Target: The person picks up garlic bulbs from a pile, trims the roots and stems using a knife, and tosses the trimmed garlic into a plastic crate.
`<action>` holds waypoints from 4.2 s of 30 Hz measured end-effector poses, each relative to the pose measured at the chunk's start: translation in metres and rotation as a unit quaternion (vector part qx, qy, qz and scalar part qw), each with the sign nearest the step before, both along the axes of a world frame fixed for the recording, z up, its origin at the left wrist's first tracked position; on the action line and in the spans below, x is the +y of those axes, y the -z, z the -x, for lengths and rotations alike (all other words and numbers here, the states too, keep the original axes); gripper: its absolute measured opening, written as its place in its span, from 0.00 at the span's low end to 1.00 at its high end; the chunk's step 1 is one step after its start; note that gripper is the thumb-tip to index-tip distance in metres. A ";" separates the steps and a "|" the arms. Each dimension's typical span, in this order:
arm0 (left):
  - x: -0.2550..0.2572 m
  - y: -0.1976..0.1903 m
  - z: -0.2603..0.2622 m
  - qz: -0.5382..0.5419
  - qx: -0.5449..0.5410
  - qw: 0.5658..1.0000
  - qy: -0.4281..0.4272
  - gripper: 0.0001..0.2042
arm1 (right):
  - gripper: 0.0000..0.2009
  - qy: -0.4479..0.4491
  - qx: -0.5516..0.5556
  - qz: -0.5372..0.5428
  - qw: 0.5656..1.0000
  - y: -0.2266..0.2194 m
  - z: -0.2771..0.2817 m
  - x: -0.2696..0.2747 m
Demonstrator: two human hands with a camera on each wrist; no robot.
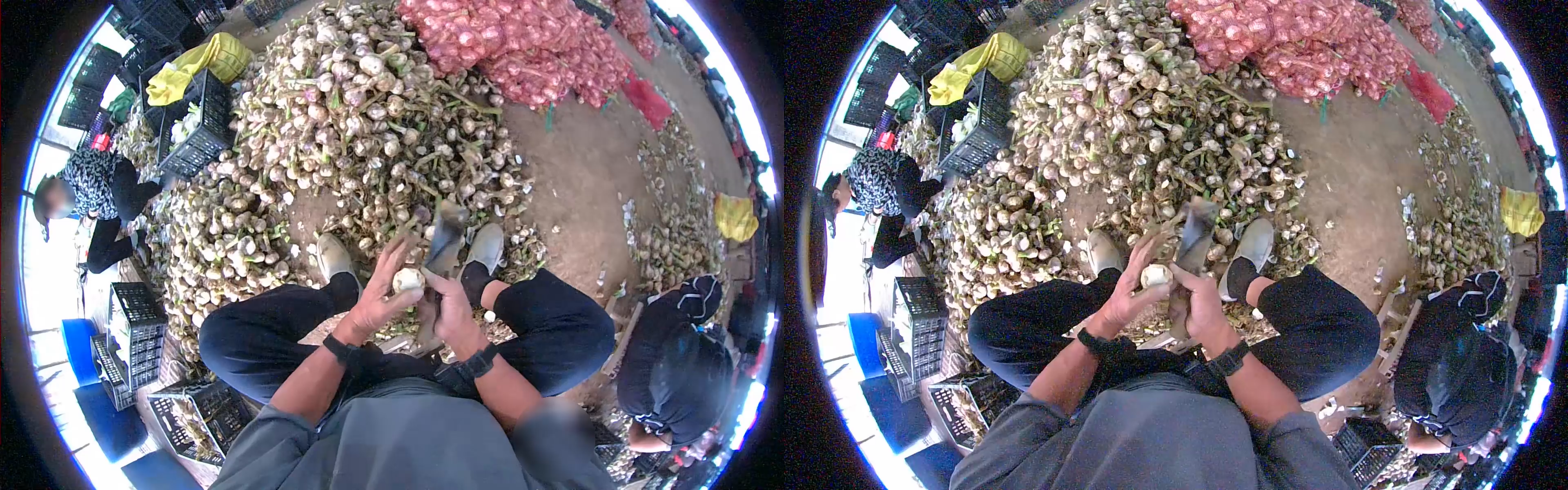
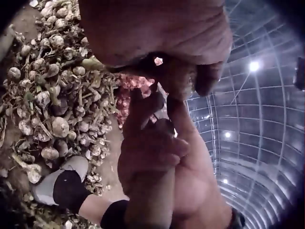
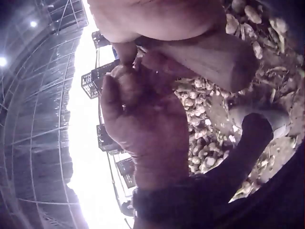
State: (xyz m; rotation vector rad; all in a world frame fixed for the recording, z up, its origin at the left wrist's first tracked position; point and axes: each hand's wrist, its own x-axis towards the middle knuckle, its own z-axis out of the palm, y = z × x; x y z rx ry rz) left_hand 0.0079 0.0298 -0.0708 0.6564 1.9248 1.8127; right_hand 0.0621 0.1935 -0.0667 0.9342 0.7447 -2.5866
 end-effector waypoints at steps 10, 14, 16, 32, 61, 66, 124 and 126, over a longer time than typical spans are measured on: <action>-0.004 -0.054 0.006 0.009 -0.288 0.958 0.008 0.28 | 0.10 -0.070 0.106 -0.251 0.960 -0.022 0.000 0.001; 0.001 -0.041 0.009 0.037 -0.340 0.935 -0.099 0.16 | 0.12 -0.106 0.149 -0.502 0.846 -0.015 0.004 -0.003; 0.002 -0.027 0.009 0.146 -0.203 0.964 -0.094 0.14 | 0.12 -0.116 0.173 -0.602 0.771 -0.012 0.005 -0.001; -0.090 0.034 0.044 0.189 -0.226 0.899 -0.325 0.15 | 0.13 -0.184 -0.050 -0.597 0.779 0.061 -0.002 0.041; 0.022 0.071 0.084 0.074 -0.391 0.886 -0.238 0.09 | 0.14 0.098 -0.165 -0.280 0.941 0.050 0.022 0.067; -0.011 -0.001 0.043 0.104 -0.325 0.939 -0.043 0.09 | 0.25 -0.018 -0.181 -0.131 0.975 0.056 0.028 0.074; -0.017 -0.040 -0.013 0.188 -0.155 0.967 -0.074 0.16 | 0.08 -0.269 0.228 -0.811 0.467 0.023 -0.019 0.023; -0.032 -0.048 -0.015 0.132 -0.058 0.989 -0.034 0.18 | 0.11 -0.338 0.077 -0.805 0.483 0.026 -0.016 0.059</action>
